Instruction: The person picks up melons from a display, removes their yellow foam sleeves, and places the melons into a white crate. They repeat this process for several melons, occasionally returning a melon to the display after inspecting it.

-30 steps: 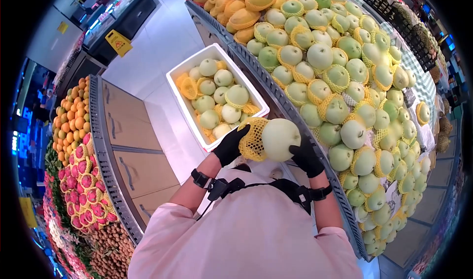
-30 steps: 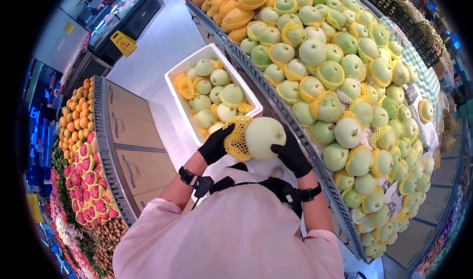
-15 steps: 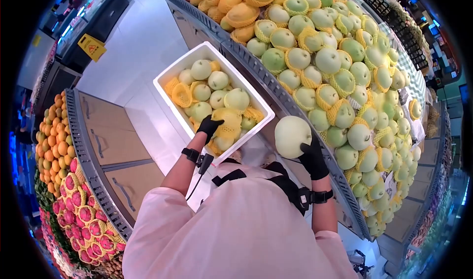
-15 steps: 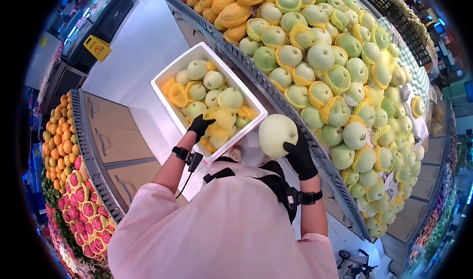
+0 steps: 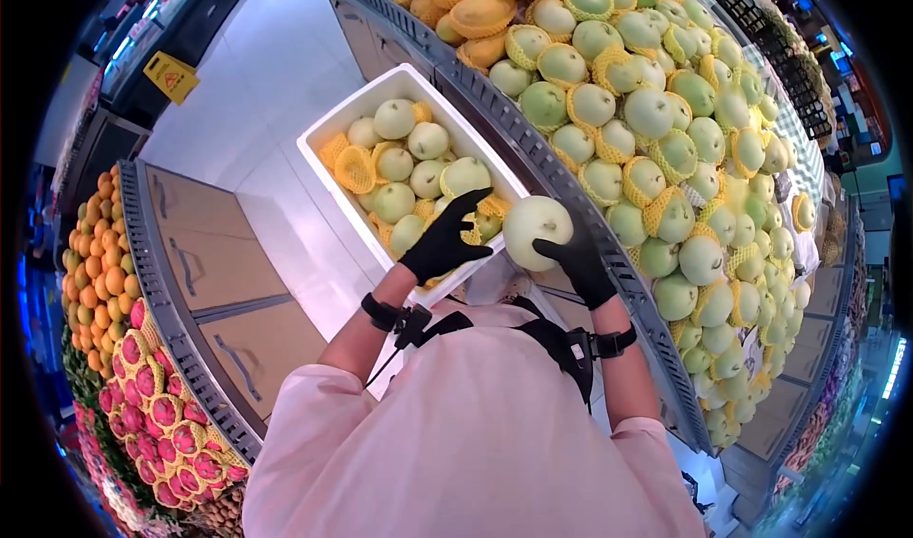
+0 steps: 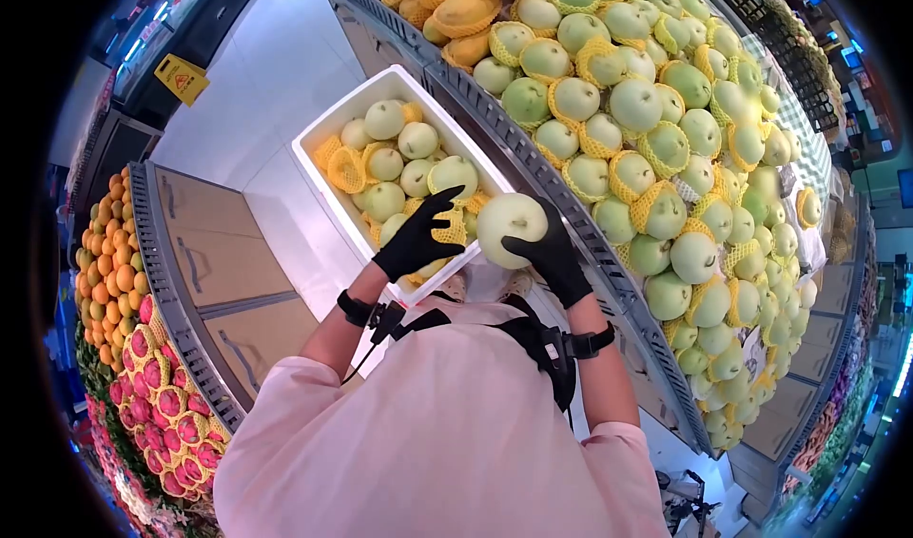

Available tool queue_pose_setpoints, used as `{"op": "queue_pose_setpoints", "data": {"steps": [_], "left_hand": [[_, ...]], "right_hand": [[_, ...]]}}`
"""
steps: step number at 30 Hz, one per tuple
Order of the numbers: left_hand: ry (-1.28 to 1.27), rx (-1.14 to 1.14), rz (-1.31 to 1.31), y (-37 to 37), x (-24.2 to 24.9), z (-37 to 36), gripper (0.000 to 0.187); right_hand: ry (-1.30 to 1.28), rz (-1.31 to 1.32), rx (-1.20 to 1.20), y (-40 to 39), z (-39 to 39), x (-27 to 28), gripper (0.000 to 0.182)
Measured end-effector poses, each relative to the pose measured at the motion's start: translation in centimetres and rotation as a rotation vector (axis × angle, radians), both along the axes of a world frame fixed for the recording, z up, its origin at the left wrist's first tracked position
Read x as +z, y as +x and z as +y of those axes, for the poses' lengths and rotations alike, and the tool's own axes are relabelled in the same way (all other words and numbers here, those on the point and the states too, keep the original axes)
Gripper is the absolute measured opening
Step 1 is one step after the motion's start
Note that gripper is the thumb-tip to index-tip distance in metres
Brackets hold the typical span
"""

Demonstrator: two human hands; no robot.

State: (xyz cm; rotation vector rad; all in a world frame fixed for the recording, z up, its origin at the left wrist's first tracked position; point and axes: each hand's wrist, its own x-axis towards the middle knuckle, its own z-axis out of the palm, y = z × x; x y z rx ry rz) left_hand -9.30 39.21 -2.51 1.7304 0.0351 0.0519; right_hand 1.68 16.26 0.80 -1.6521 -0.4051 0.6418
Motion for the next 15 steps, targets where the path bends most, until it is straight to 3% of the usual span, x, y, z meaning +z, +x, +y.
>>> {"op": "queue_pose_setpoints", "data": {"steps": [2, 3, 4, 6, 7, 10, 13, 14, 15], "left_hand": [[0.093, -0.041, -0.101, 0.2, 1.1, -1.7, 0.105], [0.098, -0.010, -0.151, 0.4, 0.9, -2.5, 0.113], [0.141, -0.006, -0.172, 0.6, 2.0, -2.9, 0.119], [0.398, 0.164, -0.207, 0.6, -0.4, -3.5, 0.119], [0.320, 0.187, -0.180, 0.6, -0.7, -3.2, 0.117], [0.209, 0.236, -0.122, 0.8, -1.1, -2.1, 0.106], [-0.016, 0.218, 0.011, 0.1, -1.7, 0.0, 0.098], [0.047, 0.219, 0.038, 0.0, -2.9, 1.0, 0.093], [-0.150, 0.241, 0.123, -0.4, -4.2, 1.9, 0.090]], "right_hand": [[0.001, 0.056, 0.052, -0.1, 1.6, -0.5, 0.072], [-0.040, -0.082, 0.120, 0.1, 2.4, -1.1, 0.078], [-0.043, -0.085, 0.128, 0.2, 3.1, -2.2, 0.080], [-0.053, -0.084, 0.142, -0.3, 4.6, -4.2, 0.084], [-0.130, -0.111, 0.128, -0.6, 5.5, -4.3, 0.089], [-0.028, -0.011, 0.142, -0.8, 6.9, -4.3, 0.082], [-0.002, 0.214, 0.133, -0.9, 6.8, -4.6, 0.071], [0.029, 0.308, 0.141, -0.8, 6.6, -4.1, 0.067], [0.060, 0.403, 0.147, -0.5, 6.3, -3.5, 0.063]]}}
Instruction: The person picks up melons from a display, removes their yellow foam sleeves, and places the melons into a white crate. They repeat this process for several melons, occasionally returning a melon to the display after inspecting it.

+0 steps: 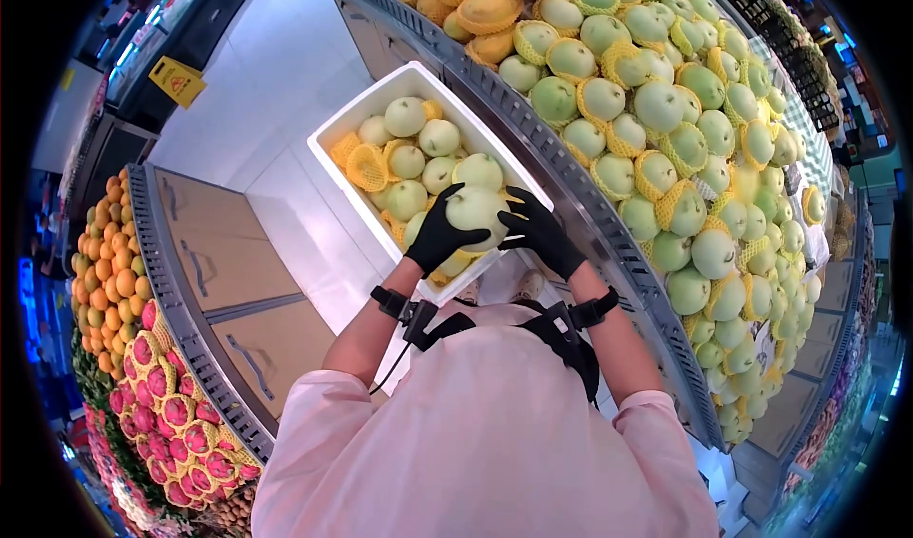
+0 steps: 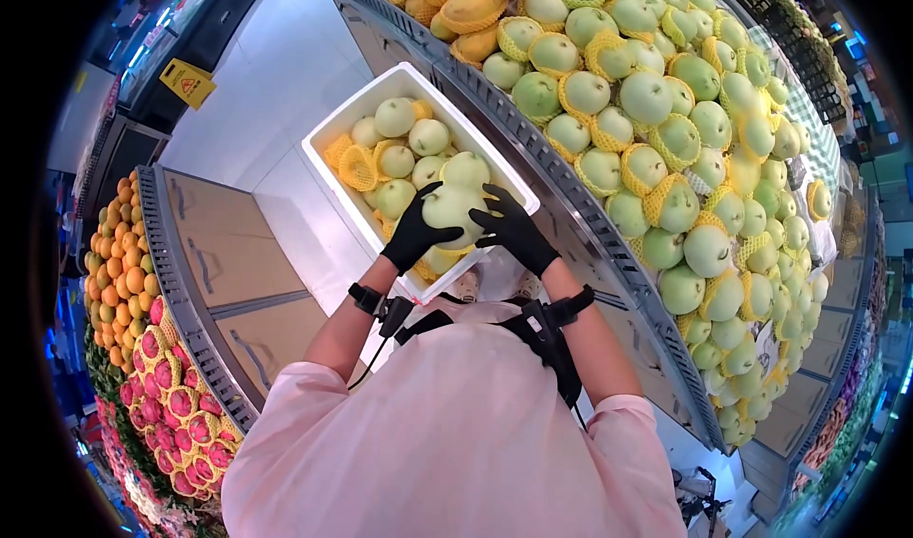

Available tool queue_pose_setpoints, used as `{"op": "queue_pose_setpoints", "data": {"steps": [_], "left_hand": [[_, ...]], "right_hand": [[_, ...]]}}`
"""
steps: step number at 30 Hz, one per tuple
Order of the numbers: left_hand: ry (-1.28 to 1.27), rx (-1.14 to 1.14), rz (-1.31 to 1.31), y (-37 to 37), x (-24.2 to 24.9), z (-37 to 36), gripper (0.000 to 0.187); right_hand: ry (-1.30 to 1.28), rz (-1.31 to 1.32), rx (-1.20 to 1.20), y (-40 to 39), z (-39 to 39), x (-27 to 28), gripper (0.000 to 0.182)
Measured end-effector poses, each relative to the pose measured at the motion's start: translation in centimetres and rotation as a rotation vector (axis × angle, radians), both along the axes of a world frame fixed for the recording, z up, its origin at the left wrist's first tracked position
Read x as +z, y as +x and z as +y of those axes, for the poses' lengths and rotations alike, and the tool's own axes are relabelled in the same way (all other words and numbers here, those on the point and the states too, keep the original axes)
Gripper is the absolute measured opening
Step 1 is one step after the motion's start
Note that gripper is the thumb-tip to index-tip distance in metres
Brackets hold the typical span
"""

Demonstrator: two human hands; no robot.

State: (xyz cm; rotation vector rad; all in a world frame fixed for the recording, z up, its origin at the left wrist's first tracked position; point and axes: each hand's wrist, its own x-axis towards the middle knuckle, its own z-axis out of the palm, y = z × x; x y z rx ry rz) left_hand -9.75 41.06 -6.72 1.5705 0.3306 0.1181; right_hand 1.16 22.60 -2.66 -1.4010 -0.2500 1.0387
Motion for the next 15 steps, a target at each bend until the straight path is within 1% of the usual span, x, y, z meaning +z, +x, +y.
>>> {"op": "queue_pose_setpoints", "data": {"steps": [1, 2, 3, 5, 6, 9, 10, 11, 13, 14, 15], "left_hand": [[-0.203, 0.028, 0.063, -0.3, -0.5, 0.7, 0.087], [-0.296, 0.078, 0.104, -0.5, -1.0, 1.3, 0.080], [-0.468, 0.118, 0.140, -0.7, -1.5, 1.7, 0.075], [-0.712, 0.145, 0.273, -1.1, -1.2, 2.8, 0.070], [-0.731, 0.149, 0.327, -1.1, -2.8, 3.3, 0.063], [-0.742, 0.233, 0.448, -0.9, -3.8, 2.5, 0.062], [-0.737, 0.225, 0.463, -0.8, -3.9, 2.0, 0.064], [-0.703, 0.222, 0.471, -0.6, -4.1, 1.4, 0.078], [-0.633, 0.292, 0.542, 0.1, -3.8, -0.3, 0.083], [-0.635, 0.269, 0.567, 0.5, -4.3, -0.7, 0.085], [-0.644, 0.294, 0.609, 1.1, -5.1, -0.9, 0.081]], "right_hand": [[0.027, 0.096, 0.002, 0.3, -0.3, 0.3, 0.059], [0.108, 0.119, -0.030, 0.7, -0.7, -0.4, 0.050], [0.095, 0.113, -0.055, 1.3, -1.3, -1.0, 0.048], [0.063, 0.102, -0.103, 1.9, -2.4, -1.2, 0.043], [0.057, 0.106, -0.125, 2.0, -3.2, -1.2, 0.038], [0.142, 0.164, -0.159, 2.1, -5.3, -1.8, 0.043], [0.138, 0.185, -0.182, 1.9, -5.5, -1.4, 0.041], [0.133, 0.183, -0.178, 1.8, -5.8, -1.2, 0.039], [0.124, 0.180, -0.168, 1.6, -6.4, -0.9, 0.035], [0.126, 0.181, -0.179, 1.4, -6.6, -0.8, 0.035], [0.129, 0.181, -0.189, 1.2, -6.8, -0.8, 0.035]]}}
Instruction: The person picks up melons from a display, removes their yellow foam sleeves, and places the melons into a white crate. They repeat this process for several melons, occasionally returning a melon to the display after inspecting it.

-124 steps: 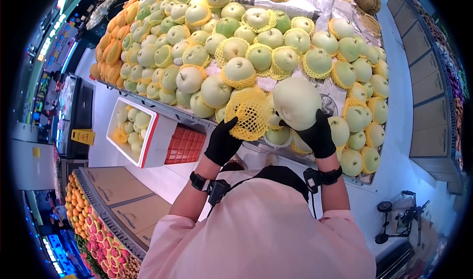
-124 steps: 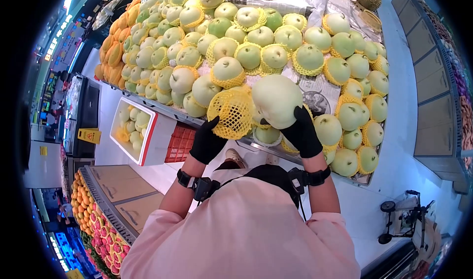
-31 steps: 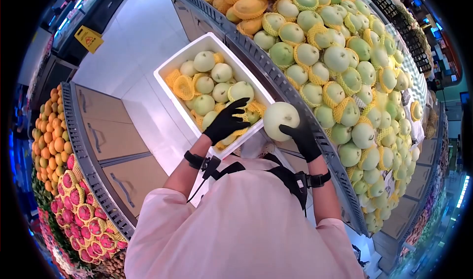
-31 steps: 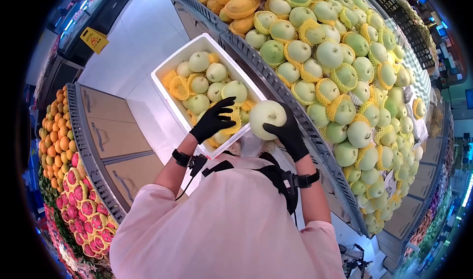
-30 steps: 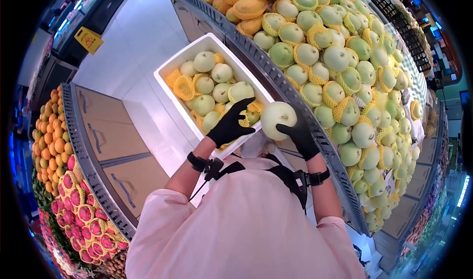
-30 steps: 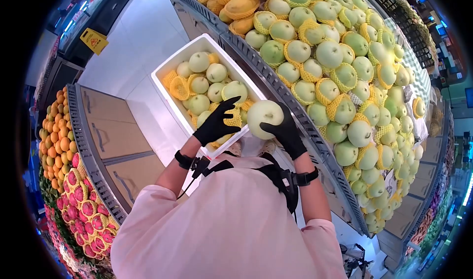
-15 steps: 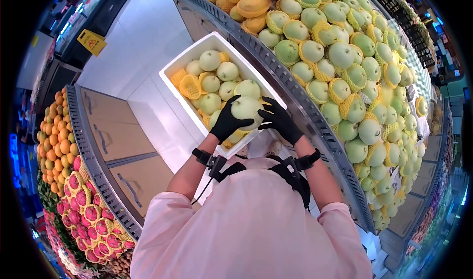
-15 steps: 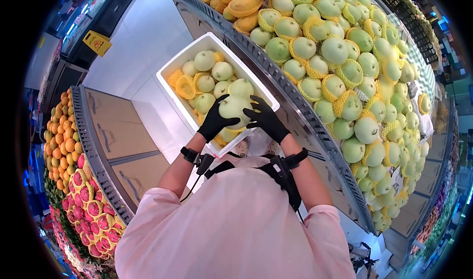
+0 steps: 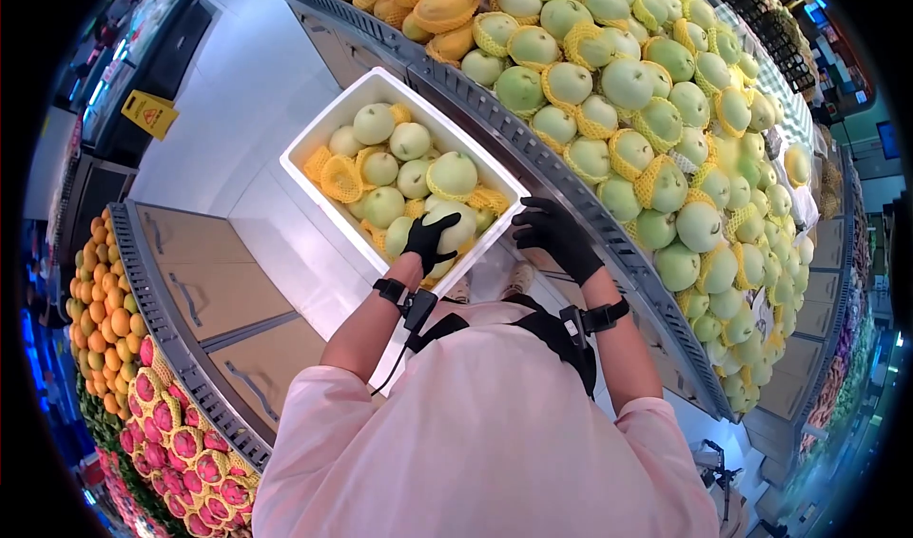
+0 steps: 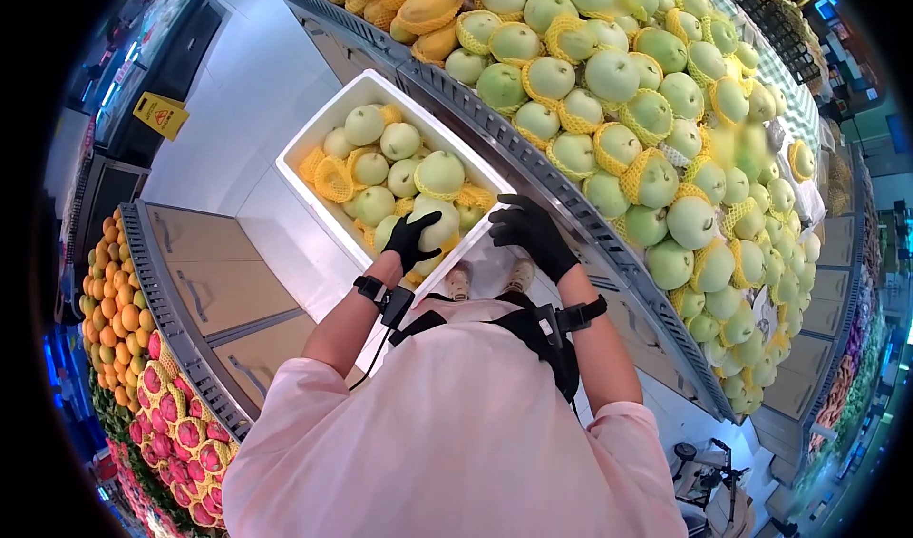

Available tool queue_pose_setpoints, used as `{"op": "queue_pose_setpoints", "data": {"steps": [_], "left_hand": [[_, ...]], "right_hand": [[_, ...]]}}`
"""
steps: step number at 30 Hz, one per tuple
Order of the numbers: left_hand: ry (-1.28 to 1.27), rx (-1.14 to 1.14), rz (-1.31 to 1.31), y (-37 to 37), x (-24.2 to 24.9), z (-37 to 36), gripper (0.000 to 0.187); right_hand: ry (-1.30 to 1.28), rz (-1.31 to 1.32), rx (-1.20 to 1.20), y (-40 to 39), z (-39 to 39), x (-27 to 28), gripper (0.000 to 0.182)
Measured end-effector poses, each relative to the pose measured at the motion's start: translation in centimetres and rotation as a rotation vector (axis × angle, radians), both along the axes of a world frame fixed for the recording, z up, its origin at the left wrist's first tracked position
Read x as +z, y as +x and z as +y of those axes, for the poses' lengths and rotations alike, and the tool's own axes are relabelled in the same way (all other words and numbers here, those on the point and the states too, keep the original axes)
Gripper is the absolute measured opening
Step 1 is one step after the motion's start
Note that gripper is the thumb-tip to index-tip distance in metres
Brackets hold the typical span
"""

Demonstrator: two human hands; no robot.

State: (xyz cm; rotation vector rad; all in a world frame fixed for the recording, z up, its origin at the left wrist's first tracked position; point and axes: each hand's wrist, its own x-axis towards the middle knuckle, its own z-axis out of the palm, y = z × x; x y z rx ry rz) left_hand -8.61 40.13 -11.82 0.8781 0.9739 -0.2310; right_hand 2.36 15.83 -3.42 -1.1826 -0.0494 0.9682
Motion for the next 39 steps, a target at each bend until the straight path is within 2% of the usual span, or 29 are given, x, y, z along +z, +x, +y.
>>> {"op": "queue_pose_setpoints", "data": {"steps": [3, 6, 9, 12, 15, 19, 23, 26, 27, 30, 31, 32, 33, 35, 36, 38, 39], "left_hand": [[-0.088, -0.004, 0.067, 1.3, -4.3, -0.6, 0.065], [-0.245, 0.002, 0.126, 2.5, -7.5, -1.0, 0.058], [-0.099, -0.062, 0.180, 3.2, -5.4, -1.9, 0.061], [-0.155, -0.183, 0.203, 3.7, -7.1, -0.9, 0.062], [-0.165, -0.285, 0.125, 2.9, -4.8, -0.2, 0.067], [-0.191, -0.356, 0.188, 1.5, -2.5, 1.0, 0.074], [-0.085, -0.283, 0.308, 0.3, -2.1, 1.6, 0.075], [-0.060, -0.250, 0.196, -0.6, -2.6, 2.7, 0.075], [-0.057, -0.216, 0.231, -0.5, -3.2, 3.2, 0.065], [-0.104, -0.055, 0.022, -1.6, -2.0, 3.9, 0.046], [-0.158, 0.117, -0.010, -1.8, -2.1, 3.7, 0.029], [-0.242, 0.156, -0.057, -2.0, -3.1, 4.1, 0.025], [-0.326, 0.194, -0.103, -2.2, -4.2, 4.7, 0.022], [-0.515, 0.264, -0.257, -2.1, -3.5, 4.9, 0.013], [-0.571, 0.344, -0.228, -1.7, -3.3, 4.5, 0.012], [-0.617, 0.256, -0.384, -1.7, -5.1, 4.7, 0.018], [-0.359, 0.051, -0.543, -1.6, -5.7, 4.6, 0.023]], "right_hand": [[-0.012, -0.004, -0.020, -0.5, -1.2, 0.2, 0.032], [-0.041, -0.003, -0.056, -0.7, -2.2, 0.6, 0.028], [-0.068, -0.011, -0.096, -0.7, -3.3, 0.2, 0.027], [-0.088, -0.014, -0.113, -0.9, -3.5, 0.4, 0.028], [-0.109, -0.029, -0.119, -1.1, -3.7, 0.6, 0.028], [-0.130, -0.051, -0.137, -1.2, -4.8, 0.6, 0.029], [-0.124, -0.063, -0.153, -1.4, -5.7, 0.3, 0.030], [-0.141, -0.057, -0.181, -1.5, -6.2, 0.1, 0.028], [-0.158, -0.079, -0.191, -1.6, -6.5, 0.1, 0.025], [-0.224, -0.152, -0.190, -1.8, -7.8, 0.3, 0.019], [-0.256, -0.179, -0.171, -1.6, -8.7, 0.1, 0.019], [-0.288, -0.203, -0.153, -1.8, -8.8, 0.6, 0.020], [-0.309, -0.101, -0.262, -2.2, -8.7, 1.0, 0.027], [-0.324, -0.106, -0.256, -2.6, -9.9, 0.9, 0.031], [-0.336, -0.115, -0.266, -2.8, -10.8, 1.0, 0.033], [-0.355, -0.179, -0.325, -3.8, -11.5, 1.6, 0.037], [-0.389, -0.222, -0.323, -4.2, -12.1, 1.7, 0.037]]}}
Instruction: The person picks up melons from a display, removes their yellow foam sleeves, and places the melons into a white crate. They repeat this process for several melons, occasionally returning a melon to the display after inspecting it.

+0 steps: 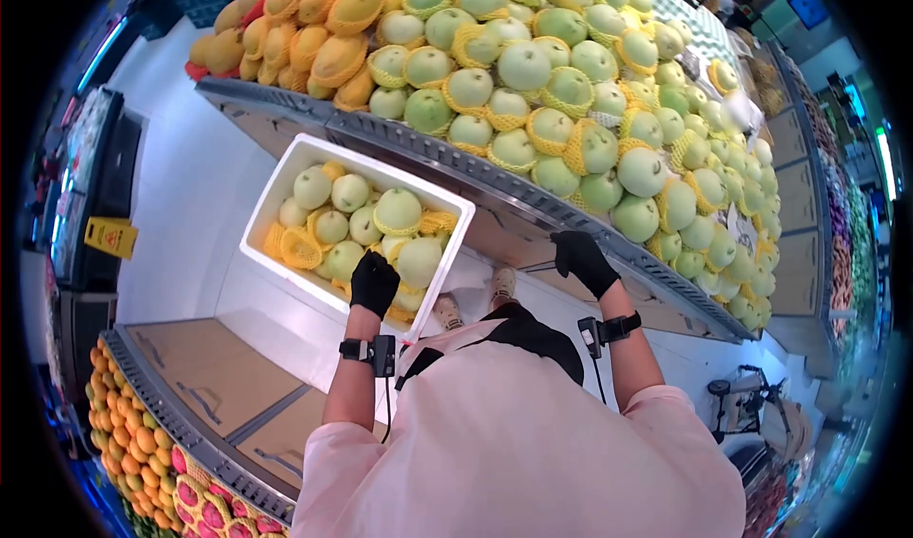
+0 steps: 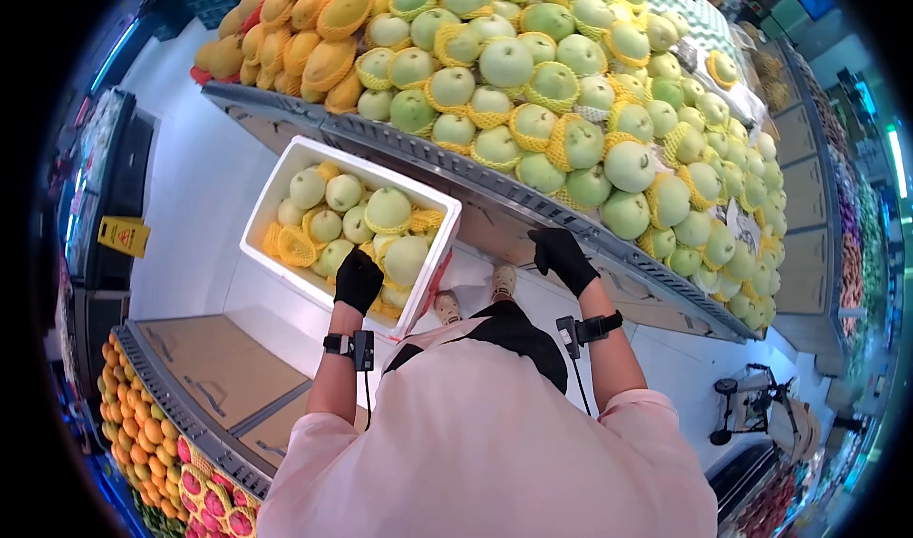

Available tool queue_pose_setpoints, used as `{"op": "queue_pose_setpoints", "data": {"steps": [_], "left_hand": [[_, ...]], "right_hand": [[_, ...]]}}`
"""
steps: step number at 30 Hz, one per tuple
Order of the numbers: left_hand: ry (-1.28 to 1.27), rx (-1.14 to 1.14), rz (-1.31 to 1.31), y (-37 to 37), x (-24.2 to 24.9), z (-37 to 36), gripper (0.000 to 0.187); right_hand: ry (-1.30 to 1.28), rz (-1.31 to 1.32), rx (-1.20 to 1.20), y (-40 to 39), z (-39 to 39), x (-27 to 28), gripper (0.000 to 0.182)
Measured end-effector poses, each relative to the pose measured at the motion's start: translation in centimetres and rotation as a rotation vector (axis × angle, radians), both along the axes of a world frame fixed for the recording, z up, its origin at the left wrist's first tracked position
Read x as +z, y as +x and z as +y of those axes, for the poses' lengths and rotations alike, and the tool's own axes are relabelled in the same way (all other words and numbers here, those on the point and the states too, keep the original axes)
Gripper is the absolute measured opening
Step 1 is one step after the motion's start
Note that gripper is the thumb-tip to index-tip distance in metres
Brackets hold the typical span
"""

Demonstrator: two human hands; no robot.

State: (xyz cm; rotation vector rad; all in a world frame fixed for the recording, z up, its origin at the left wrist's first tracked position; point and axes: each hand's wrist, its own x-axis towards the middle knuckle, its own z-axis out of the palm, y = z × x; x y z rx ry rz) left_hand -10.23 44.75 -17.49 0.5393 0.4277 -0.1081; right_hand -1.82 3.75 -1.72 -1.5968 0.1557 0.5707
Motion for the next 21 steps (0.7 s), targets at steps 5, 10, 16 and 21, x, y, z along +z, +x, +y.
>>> {"op": "queue_pose_setpoints", "data": {"steps": [5, 10, 16, 21], "left_hand": [[0.518, -0.267, -0.536, 1.8, -0.6, -1.8, 0.028], [0.318, -0.315, -0.420, 3.4, 1.6, -4.0, 0.037], [0.040, -0.465, -0.284, 4.5, 9.1, -8.1, 0.045], [-0.520, -0.388, 0.077, 5.8, 8.6, -11.2, 0.044]], "right_hand": [[-0.212, -0.116, -0.017, -1.6, -2.2, 1.1, 0.044], [-0.118, -0.038, -0.208, -3.3, -5.1, 0.4, 0.037], [0.064, 0.063, -0.368, -5.0, -8.2, -0.7, 0.029], [0.137, 0.052, -0.398, -6.5, -10.7, -1.2, 0.023]]}}
